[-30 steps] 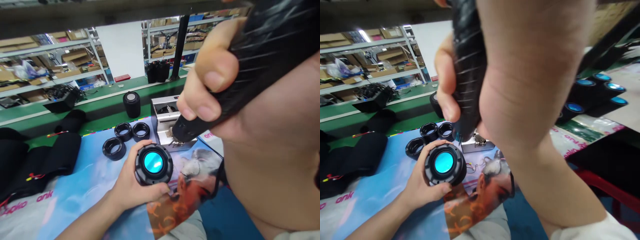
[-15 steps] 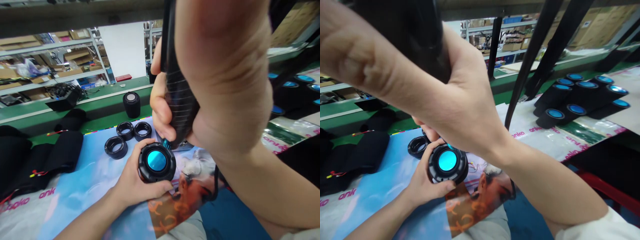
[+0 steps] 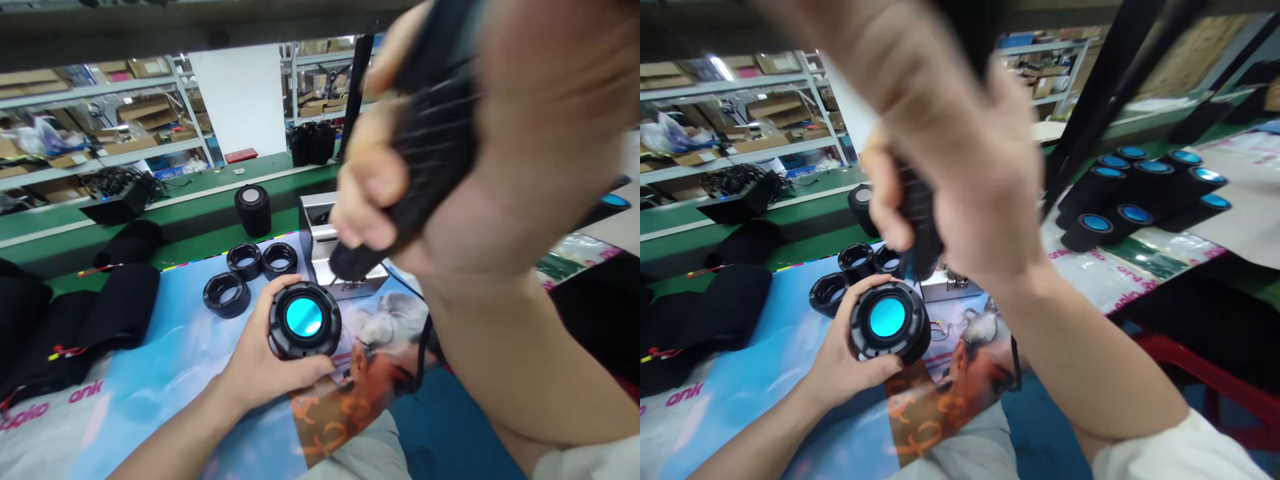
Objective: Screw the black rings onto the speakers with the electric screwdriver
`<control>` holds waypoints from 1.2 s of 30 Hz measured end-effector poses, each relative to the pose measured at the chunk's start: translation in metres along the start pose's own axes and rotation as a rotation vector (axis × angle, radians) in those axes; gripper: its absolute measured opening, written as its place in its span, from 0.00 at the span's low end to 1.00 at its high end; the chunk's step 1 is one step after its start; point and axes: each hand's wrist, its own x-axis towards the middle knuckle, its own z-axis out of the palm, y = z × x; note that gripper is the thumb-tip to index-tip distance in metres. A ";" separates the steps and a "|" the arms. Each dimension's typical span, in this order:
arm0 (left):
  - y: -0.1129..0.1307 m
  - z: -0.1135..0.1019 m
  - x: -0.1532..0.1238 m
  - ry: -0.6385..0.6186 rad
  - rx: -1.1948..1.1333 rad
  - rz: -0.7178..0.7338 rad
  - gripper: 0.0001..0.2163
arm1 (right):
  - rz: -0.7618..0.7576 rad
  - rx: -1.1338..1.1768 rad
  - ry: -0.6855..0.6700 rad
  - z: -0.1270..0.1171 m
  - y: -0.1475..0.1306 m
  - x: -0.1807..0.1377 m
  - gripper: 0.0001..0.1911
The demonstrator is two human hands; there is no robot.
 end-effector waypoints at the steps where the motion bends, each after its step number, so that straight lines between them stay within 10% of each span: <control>1: -0.001 0.000 -0.001 0.000 -0.008 0.005 0.40 | -0.114 0.084 -0.008 -0.007 0.007 0.002 0.27; 3: -0.003 -0.001 -0.002 0.002 -0.020 0.011 0.39 | -0.290 0.187 0.060 -0.020 0.029 0.006 0.23; 11: -0.005 -0.002 0.000 0.017 -0.082 -0.022 0.42 | -0.053 0.220 -0.043 -0.036 0.105 0.005 0.29; 21: -0.013 -0.006 0.002 0.011 -0.093 -0.015 0.53 | -0.173 0.248 0.053 -0.034 0.084 0.007 0.31; 29: -0.012 -0.005 0.001 0.006 -0.083 0.004 0.51 | 0.005 0.216 -0.059 -0.034 0.098 0.006 0.33; 36: -0.010 -0.007 0.002 -0.022 0.001 0.089 0.45 | -0.144 0.251 0.071 -0.022 0.009 0.001 0.29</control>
